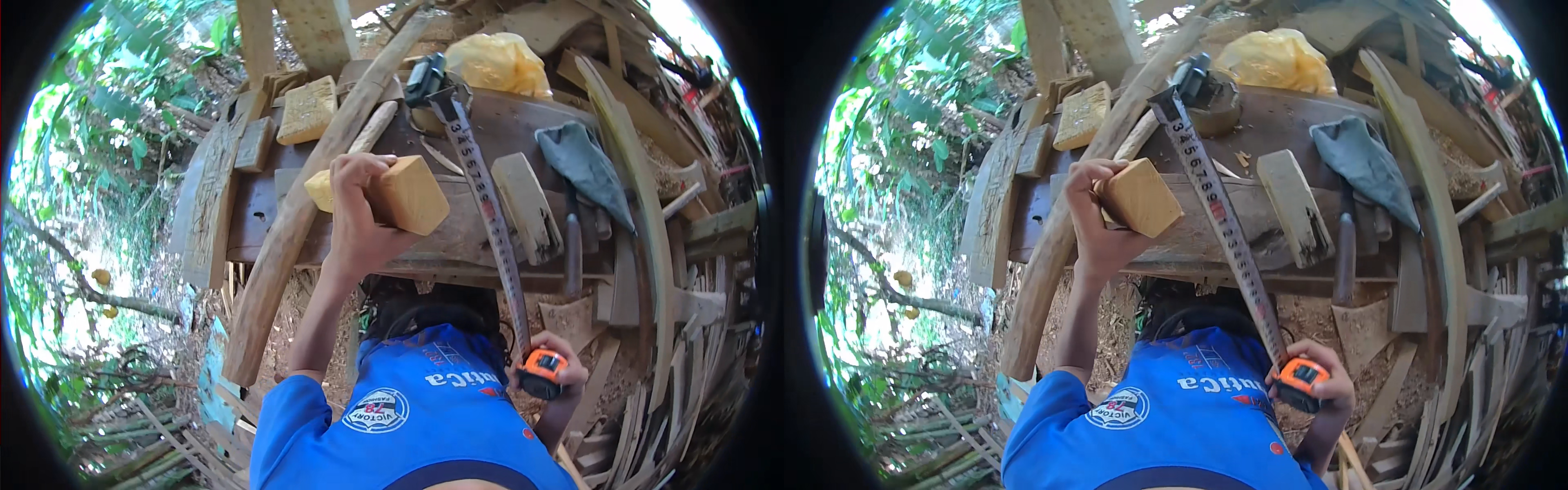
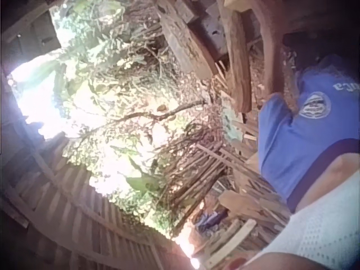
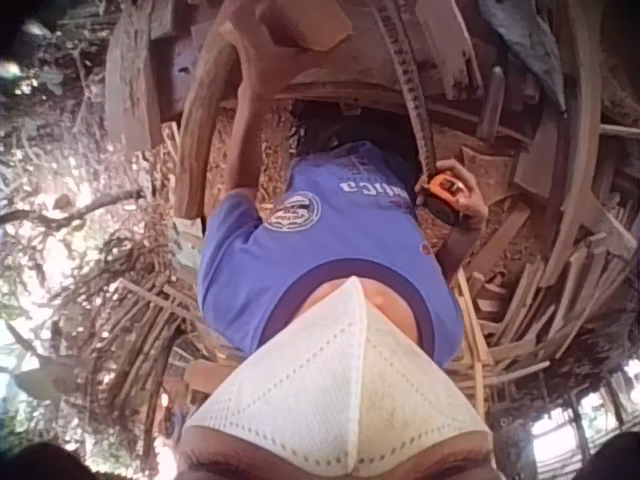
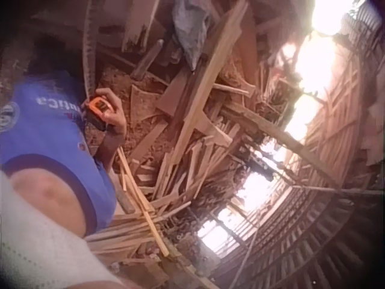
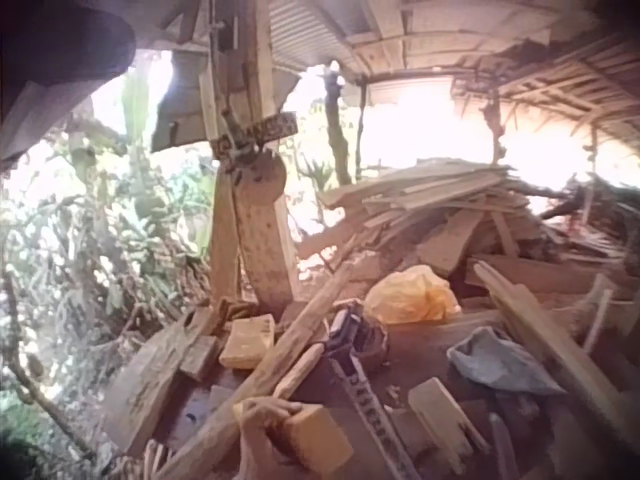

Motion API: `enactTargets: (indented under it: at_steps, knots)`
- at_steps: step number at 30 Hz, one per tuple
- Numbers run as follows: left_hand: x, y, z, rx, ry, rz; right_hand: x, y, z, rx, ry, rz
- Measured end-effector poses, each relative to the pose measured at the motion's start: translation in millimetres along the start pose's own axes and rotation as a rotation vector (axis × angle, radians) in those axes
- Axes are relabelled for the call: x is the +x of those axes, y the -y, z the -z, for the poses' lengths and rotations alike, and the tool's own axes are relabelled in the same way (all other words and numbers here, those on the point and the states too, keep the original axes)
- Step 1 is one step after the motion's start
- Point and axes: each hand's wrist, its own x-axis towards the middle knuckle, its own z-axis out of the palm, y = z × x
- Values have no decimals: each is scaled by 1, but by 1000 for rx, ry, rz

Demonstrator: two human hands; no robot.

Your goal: The person carves a rectangular block of wood using a chisel and a hammer. They repeatedly strike the chisel to shape the wood, then use sandpaper to smooth the surface. The person also measures the wood with a tape measure and uses a knife to refine the edges.

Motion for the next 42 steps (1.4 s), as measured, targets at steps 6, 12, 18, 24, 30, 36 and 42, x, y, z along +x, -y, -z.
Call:
enactTargets:
  at_steps: [6,12,18,24,30,36,42]
  knots:
    - [4,-7,10,146,-116,-4,-2,2,6,-104,90,-134]
    - [6,-10,23,177,-163,-42,0,4,7,-93,91,-229]
    - [1,4,20,-2,-142,-143,7,7,-8,53,147,-184]
    - [-18,-7,14,41,-77,-123,55,12,-28,-52,317,-117]
    - [-21,-13,16,68,-41,-141,113,49,-80,-231,292,0]
    - [-23,-15,13,-9,-176,-66,140,53,-99,-409,311,184]
    - [-27,-17,4,30,-105,-66,127,48,-95,-406,235,230]
